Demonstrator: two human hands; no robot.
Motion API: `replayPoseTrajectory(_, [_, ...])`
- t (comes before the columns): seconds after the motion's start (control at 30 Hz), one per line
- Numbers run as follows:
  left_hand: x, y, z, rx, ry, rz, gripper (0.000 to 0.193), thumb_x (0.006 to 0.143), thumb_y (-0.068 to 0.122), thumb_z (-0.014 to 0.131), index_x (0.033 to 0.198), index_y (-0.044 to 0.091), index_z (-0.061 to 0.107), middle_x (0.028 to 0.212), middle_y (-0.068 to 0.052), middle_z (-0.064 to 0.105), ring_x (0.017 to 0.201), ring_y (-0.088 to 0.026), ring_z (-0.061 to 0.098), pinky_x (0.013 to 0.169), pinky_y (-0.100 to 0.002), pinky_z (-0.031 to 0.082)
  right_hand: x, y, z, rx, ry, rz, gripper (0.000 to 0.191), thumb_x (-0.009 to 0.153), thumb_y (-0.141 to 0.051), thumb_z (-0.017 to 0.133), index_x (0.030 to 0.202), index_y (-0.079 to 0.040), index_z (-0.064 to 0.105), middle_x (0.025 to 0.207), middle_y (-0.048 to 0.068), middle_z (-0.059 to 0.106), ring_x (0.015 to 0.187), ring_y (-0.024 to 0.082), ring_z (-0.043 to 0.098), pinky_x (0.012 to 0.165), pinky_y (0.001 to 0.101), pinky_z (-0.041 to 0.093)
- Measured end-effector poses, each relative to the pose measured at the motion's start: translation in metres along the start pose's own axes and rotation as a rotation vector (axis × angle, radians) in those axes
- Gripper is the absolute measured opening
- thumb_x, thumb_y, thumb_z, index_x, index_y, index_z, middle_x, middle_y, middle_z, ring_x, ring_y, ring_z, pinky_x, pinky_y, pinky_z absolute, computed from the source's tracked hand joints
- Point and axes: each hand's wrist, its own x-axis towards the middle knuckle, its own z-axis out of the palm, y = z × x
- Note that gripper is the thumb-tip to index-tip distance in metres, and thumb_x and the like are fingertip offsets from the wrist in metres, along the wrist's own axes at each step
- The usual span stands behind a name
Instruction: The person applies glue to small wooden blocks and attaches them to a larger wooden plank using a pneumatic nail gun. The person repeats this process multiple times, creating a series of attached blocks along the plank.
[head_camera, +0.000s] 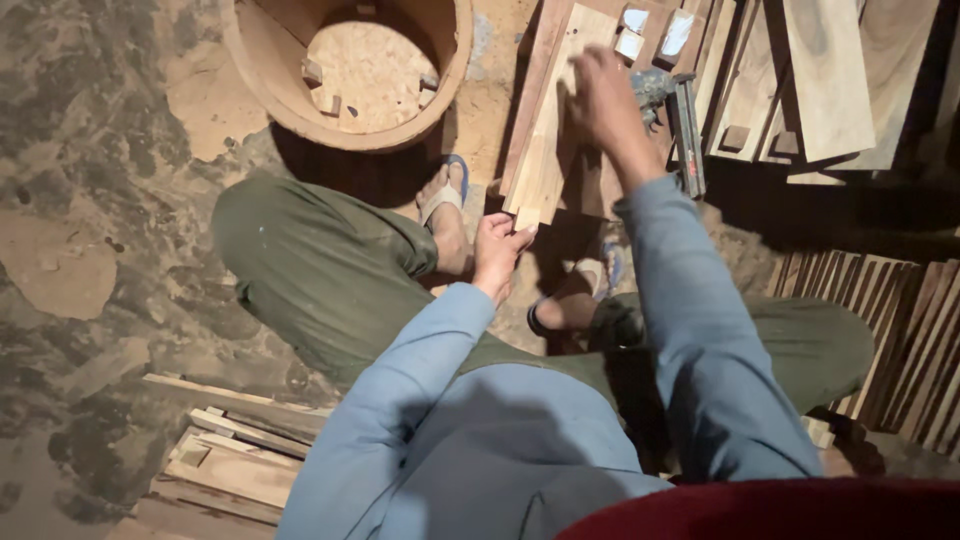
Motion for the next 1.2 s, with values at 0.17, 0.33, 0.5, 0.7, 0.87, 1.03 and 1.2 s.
replayPoseTrajectory(0.17, [0.003, -0.004, -0.007, 0.099, -0.024, 0.019, 0.048, 0.084, -0.007, 0.077, 0.121, -0.001, 0.048, 0.110, -0.014, 0.068, 0.095, -0.017, 0.067, 0.080, -0.027, 0.056, 0.042, 0.004, -0.006, 0.028, -0.095, 0.006, 0.043, 0.090, -0.009, 0.079, 0.130, -0.003, 0.065, 0.133, 0.022, 0.060, 0.118, 0.043, 0.060, 0.102, 0.0468, 0.049])
replayPoseTrajectory(0.33, [-0.013, 0.018, 0.000, 0.424, -0.090, 0.300, 0.053, 0.079, -0.005, 0.079, 0.124, 0.004, 0.051, 0.110, -0.012, 0.067, 0.096, -0.020, 0.066, 0.084, -0.034, 0.056, -0.036, -0.038, -0.011, 0.377, -0.318, 0.193, 0.020, 0.097, -0.012, 0.073, 0.116, -0.005, 0.071, 0.110, 0.014, 0.075, 0.095, 0.024, 0.073, 0.084, 0.0354, 0.058])
replayPoseTrajectory(0.5, [-0.023, 0.060, 0.014, 1.137, -0.170, 0.780, 0.052, 0.081, -0.005, 0.068, 0.130, 0.007, 0.058, 0.119, -0.014, 0.064, 0.112, -0.037, 0.057, 0.099, -0.046, 0.048, -0.158, -0.077, 0.010, 0.732, -0.331, 0.701, 0.029, 0.089, -0.014, 0.080, 0.111, 0.001, 0.070, 0.094, 0.012, 0.073, 0.083, 0.016, 0.064, 0.074, 0.0333, 0.054])
replayPoseTrajectory(0.7, [-0.030, 0.072, 0.017, 1.193, -0.291, 0.834, 0.057, 0.074, 0.000, 0.072, 0.129, 0.010, 0.058, 0.109, -0.010, 0.063, 0.110, -0.036, 0.056, 0.097, -0.046, 0.045, -0.207, -0.092, 0.060, 1.755, 0.080, 1.185, 0.025, 0.093, -0.007, 0.069, 0.117, -0.005, 0.064, 0.103, 0.009, 0.073, 0.093, 0.016, 0.073, 0.084, 0.0293, 0.061])
replayPoseTrajectory(0.87, [-0.019, 0.058, 0.012, 1.230, -0.398, 0.882, 0.054, 0.084, -0.003, 0.064, 0.135, 0.011, 0.059, 0.120, -0.008, 0.064, 0.116, -0.033, 0.056, 0.099, -0.044, 0.046, -0.224, -0.084, 0.082, 1.735, 0.177, 1.266, 0.017, 0.094, -0.009, 0.069, 0.110, -0.006, 0.062, 0.094, 0.004, 0.070, 0.083, 0.013, 0.070, 0.074, 0.0314, 0.063])
replayPoseTrajectory(1.03, [-0.013, 0.053, 0.013, 1.289, -0.333, 1.003, 0.047, 0.086, -0.005, 0.064, 0.130, 0.011, 0.061, 0.127, -0.008, 0.063, 0.120, -0.031, 0.055, 0.104, -0.046, 0.043, -0.227, -0.066, 0.080, 1.373, 0.221, 1.199, 0.020, 0.092, -0.010, 0.075, 0.106, -0.006, 0.062, 0.086, 0.006, 0.066, 0.071, 0.015, 0.064, 0.065, 0.0317, 0.056])
replayPoseTrajectory(1.2, [-0.013, 0.053, 0.004, 1.199, -0.157, 0.890, 0.060, 0.070, -0.004, 0.075, 0.125, 0.006, 0.056, 0.129, -0.016, 0.057, 0.123, -0.039, 0.052, 0.106, -0.047, 0.042, -0.199, -0.066, 0.035, 0.746, 0.090, 0.822, 0.021, 0.092, -0.006, 0.079, 0.108, -0.001, 0.067, 0.091, 0.007, 0.069, 0.083, 0.017, 0.066, 0.075, 0.0332, 0.056])
